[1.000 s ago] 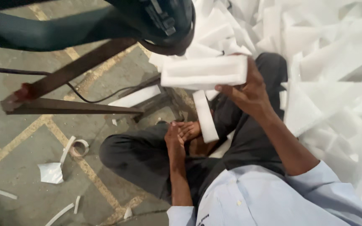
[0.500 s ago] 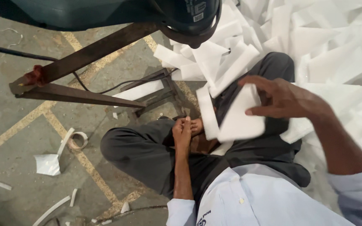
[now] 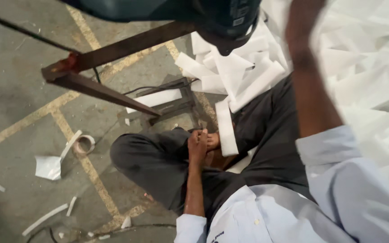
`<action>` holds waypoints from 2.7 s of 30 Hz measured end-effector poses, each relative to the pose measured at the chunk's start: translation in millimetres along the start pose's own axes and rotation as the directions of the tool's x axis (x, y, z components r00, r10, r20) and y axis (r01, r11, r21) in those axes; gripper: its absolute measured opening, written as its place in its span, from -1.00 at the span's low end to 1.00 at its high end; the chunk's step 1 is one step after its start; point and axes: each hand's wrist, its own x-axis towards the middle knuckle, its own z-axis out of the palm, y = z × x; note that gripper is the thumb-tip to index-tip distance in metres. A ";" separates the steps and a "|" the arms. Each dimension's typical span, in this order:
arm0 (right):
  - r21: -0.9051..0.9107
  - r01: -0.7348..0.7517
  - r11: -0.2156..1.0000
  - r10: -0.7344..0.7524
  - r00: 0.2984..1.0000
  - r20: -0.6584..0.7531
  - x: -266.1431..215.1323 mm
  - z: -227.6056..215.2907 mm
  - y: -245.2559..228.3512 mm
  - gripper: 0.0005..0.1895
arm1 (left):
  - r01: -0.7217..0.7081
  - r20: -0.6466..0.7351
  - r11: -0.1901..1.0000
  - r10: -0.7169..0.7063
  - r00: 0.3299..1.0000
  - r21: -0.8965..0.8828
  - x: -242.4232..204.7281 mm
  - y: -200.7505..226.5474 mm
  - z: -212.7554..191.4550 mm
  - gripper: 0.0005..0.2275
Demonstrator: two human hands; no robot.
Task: The person sits on the floor and repeatedly folds white foam strips by hand. They pick up individual strips, fold them in half, and place them into a growing pile. A heat gun is mounted on a stand nearby but is not used during the clip.
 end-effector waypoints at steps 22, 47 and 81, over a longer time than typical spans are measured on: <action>0.290 -0.526 0.800 0.393 0.824 0.409 -190.7 -89.9 -190.8 -0.59 | -0.033 0.032 0.960 0.044 0.999 -0.277 -28.9 105.5 -4.3 -0.59; 0.456 -0.568 0.685 0.361 0.809 0.464 -257.0 -143.6 -240.0 -0.89 | -0.422 0.006 0.871 0.438 0.899 -0.250 -102.7 249.1 40.1 -0.59; 0.437 -0.635 0.637 0.134 0.649 0.749 -205.5 -170.8 -260.1 -0.22 | -0.140 0.077 0.694 0.272 0.959 -0.706 -111.0 315.6 60.6 -0.31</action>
